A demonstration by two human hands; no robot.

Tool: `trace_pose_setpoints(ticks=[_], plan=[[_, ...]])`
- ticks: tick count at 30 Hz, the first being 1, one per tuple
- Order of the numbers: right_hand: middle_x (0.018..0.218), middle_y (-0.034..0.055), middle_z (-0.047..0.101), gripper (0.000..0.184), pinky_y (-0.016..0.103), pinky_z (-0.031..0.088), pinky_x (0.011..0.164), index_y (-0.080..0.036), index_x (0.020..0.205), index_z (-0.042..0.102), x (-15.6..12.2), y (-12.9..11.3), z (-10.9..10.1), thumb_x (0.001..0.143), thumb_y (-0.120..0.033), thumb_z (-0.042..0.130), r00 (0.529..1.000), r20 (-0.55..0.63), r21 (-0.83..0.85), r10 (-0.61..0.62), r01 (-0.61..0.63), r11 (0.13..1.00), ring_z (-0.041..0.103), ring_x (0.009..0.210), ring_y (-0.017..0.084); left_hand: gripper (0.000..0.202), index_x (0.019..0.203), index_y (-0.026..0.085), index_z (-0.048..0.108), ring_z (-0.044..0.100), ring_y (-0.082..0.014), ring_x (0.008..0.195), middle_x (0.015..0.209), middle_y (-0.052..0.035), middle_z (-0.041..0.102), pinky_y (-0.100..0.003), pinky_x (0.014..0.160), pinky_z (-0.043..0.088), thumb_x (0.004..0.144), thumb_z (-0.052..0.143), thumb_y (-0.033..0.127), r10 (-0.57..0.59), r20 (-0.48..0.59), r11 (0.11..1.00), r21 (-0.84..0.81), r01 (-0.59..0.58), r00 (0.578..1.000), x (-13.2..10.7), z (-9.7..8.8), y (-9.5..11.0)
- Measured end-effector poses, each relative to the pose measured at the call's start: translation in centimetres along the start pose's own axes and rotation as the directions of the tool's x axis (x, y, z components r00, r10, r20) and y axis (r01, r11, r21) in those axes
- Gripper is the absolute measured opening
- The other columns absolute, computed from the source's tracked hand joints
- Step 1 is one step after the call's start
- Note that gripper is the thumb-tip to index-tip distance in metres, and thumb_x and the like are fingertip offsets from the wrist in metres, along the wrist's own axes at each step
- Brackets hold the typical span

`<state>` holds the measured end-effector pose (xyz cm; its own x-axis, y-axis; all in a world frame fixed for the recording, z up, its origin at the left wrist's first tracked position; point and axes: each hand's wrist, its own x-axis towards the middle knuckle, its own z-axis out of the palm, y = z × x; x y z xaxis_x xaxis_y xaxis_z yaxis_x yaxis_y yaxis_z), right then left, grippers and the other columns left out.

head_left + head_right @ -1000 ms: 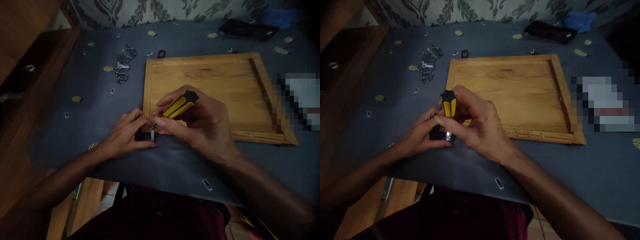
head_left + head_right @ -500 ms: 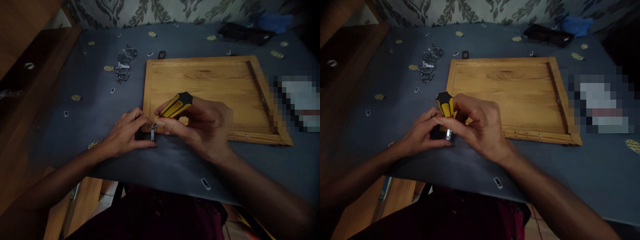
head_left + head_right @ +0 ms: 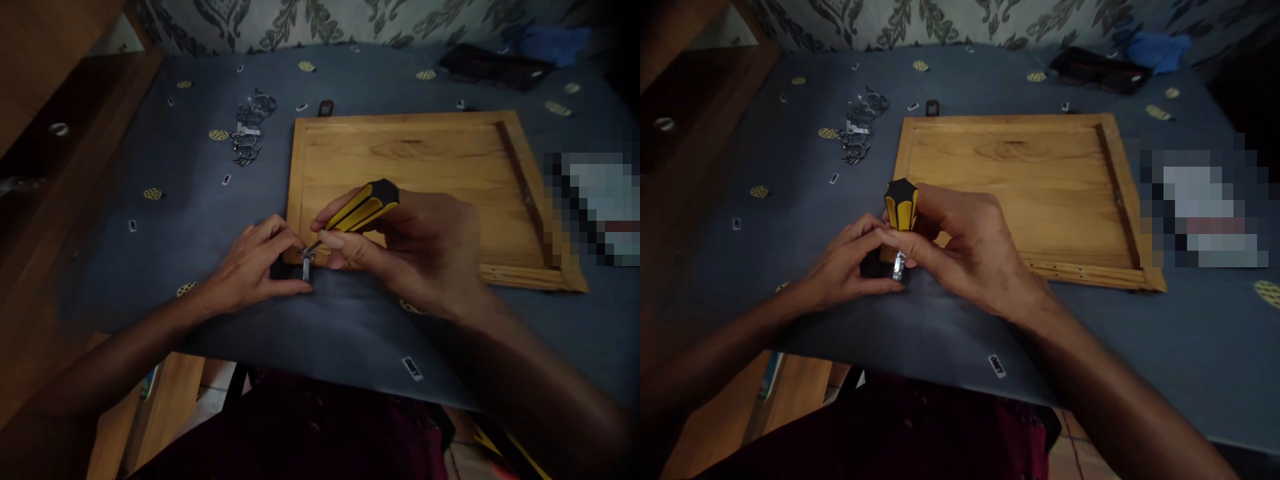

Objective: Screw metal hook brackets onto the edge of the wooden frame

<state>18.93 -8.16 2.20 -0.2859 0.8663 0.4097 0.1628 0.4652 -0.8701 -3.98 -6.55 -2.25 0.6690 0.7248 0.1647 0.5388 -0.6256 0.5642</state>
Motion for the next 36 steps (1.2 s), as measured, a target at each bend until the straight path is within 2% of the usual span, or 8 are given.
trace_pose_setpoints(ticks=[5,10,12,18,26,32,34,36], plan=[[0.080,-0.0024,0.072,0.028,0.025,0.055,0.057,-0.022,0.088,0.074,1.0,-0.5,-1.0,0.097,-0.048,0.078,0.984,0.175,0.094,0.027,-0.044,0.995,0.067,0.062,0.011,0.046,0.121,0.025,0.069,0.062,-0.0249,0.101,0.110,-0.0045,0.063,-0.038,0.085,0.049,0.092,0.078,0.060,0.017,-0.023,1.000,-0.014,-0.018,1.000,-0.1,0.2,-0.2],[0.075,-0.0022,0.069,0.034,0.024,0.048,0.057,-0.022,0.078,0.067,2.3,-0.9,-1.6,0.102,-0.046,0.072,0.938,0.338,-0.012,-0.076,0.085,0.996,0.067,0.067,0.013,0.047,0.126,0.026,0.068,0.064,-0.0262,0.107,0.116,-0.0052,0.066,-0.040,0.087,0.051,0.092,0.080,0.057,0.044,-0.046,0.999,-0.029,-0.046,0.998,-0.1,0.3,-0.4],[0.077,-0.0024,0.070,0.030,0.024,0.049,0.057,-0.022,0.081,0.067,2.4,-1.0,-1.6,0.103,-0.043,0.071,0.934,0.345,0.007,-0.093,0.096,0.995,0.068,0.068,0.013,0.048,0.127,0.027,0.068,0.064,-0.0264,0.108,0.117,-0.0052,0.066,-0.040,0.088,0.052,0.092,0.080,0.057,0.040,-0.044,0.999,-0.022,-0.041,0.998,-0.1,0.3,-0.4],[0.083,-0.0032,0.071,0.021,0.022,0.052,0.058,-0.022,0.092,0.069,2.1,-0.9,-1.9,0.104,-0.039,0.070,0.937,0.348,0.075,-0.030,0.004,0.997,0.069,0.068,0.011,0.044,0.118,0.025,0.070,0.065,-0.0279,0.110,0.117,-0.0060,0.067,-0.043,0.094,0.053,0.089,0.083,0.055,0.023,-0.028,1.000,-0.008,-0.023,0.999,0.0,0.3,-0.3],[0.081,-0.0053,0.069,0.019,0.019,0.048,0.056,-0.022,0.092,0.072,2.7,-1.1,-2.6,0.105,-0.034,0.070,0.888,0.449,0.093,-0.096,0.061,0.994,0.067,0.066,0.007,0.049,0.130,0.028,0.069,0.064,-0.0289,0.115,0.122,-0.0068,0.066,-0.047,0.100,0.053,0.091,0.082,0.054,0.000,-0.006,1.000,-0.019,0.000,1.000,0.0,0.2,-0.2],[0.084,-0.0020,0.075,0.022,0.024,0.053,0.060,-0.021,0.097,0.074,2.9,-0.7,-2.7,0.105,-0.041,0.069,0.871,0.485,0.050,-0.077,0.060,0.997,0.071,0.071,0.012,0.049,0.128,0.025,0.070,0.064,-0.0290,0.112,0.120,-0.0076,0.066,-0.048,0.099,0.053,0.091,0.081,0.056,0.000,-0.007,1.000,-0.023,0.000,1.000,0.0,0.2,-0.4],[0.086,-0.0012,0.077,0.020,0.026,0.056,0.061,-0.022,0.095,0.075,2.6,-1.0,-2.4,0.103,-0.040,0.071,0.885,0.463,0.061,-0.058,0.033,0.998,0.073,0.073,0.014,0.051,0.130,0.026,0.069,0.064,-0.0284,0.111,0.119,-0.0069,0.066,-0.046,0.097,0.053,0.091,0.081,0.057,-0.008,-0.001,1.000,-0.020,0.008,1.000,0.0,0.2,-0.3],[0.085,-0.0020,0.077,0.011,0.027,0.060,0.062,-0.024,0.097,0.077,2.1,-1.5,-2.1,0.101,-0.034,0.075,0.941,0.336,0.136,-0.038,-0.008,0.991,0.075,0.071,0.014,0.053,0.129,0.026,0.068,0.064,-0.0278,0.109,0.117,-0.0064,0.065,-0.044,0.094,0.053,0.089,0.082,0.058,-0.018,0.002,1.000,-0.014,0.018,1.000,0.0,0.1,-0.2]])
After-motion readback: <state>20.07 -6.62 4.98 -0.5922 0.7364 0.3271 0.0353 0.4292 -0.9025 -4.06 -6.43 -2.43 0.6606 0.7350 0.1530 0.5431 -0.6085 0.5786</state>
